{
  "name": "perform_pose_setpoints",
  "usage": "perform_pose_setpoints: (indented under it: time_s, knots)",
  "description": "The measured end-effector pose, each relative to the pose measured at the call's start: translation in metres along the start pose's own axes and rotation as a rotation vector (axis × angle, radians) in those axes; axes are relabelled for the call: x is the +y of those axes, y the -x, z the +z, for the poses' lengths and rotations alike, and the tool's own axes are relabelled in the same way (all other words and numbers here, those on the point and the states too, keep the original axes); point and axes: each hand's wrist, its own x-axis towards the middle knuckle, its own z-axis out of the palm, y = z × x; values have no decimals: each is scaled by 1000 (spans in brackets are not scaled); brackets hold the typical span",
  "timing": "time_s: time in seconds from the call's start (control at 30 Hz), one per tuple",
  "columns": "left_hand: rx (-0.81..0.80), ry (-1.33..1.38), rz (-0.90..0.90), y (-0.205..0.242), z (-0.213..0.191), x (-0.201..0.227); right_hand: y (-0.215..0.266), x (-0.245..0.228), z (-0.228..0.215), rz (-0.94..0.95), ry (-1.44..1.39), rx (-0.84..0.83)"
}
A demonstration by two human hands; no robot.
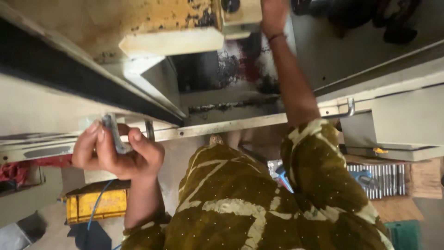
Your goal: The person picks up cylindrical metal rods from a green crate, wipes them with a cloth, and places them into a machine. They repeat this process multiple times, handling the rods one at a time and occasionally inspecting them before loading.
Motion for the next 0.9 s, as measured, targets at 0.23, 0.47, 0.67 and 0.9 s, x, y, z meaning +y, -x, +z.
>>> perform_pose_setpoints:
  time_s: [0.23, 0.47, 0.67, 0.9]
  knots:
    - [89, -136, -43, 3, -2, 1, 91, -177, -118, -367, -549, 503]
    - [232, 283, -75, 9, 15, -11, 120, -226, -198, -407, -473, 486]
    - [180, 274, -86, 11, 14, -5, 147, -146, -130, -482, -669, 629]
    - [253, 377, -139, 28, 20, -17, 130, 0, 43, 207, 115, -673]
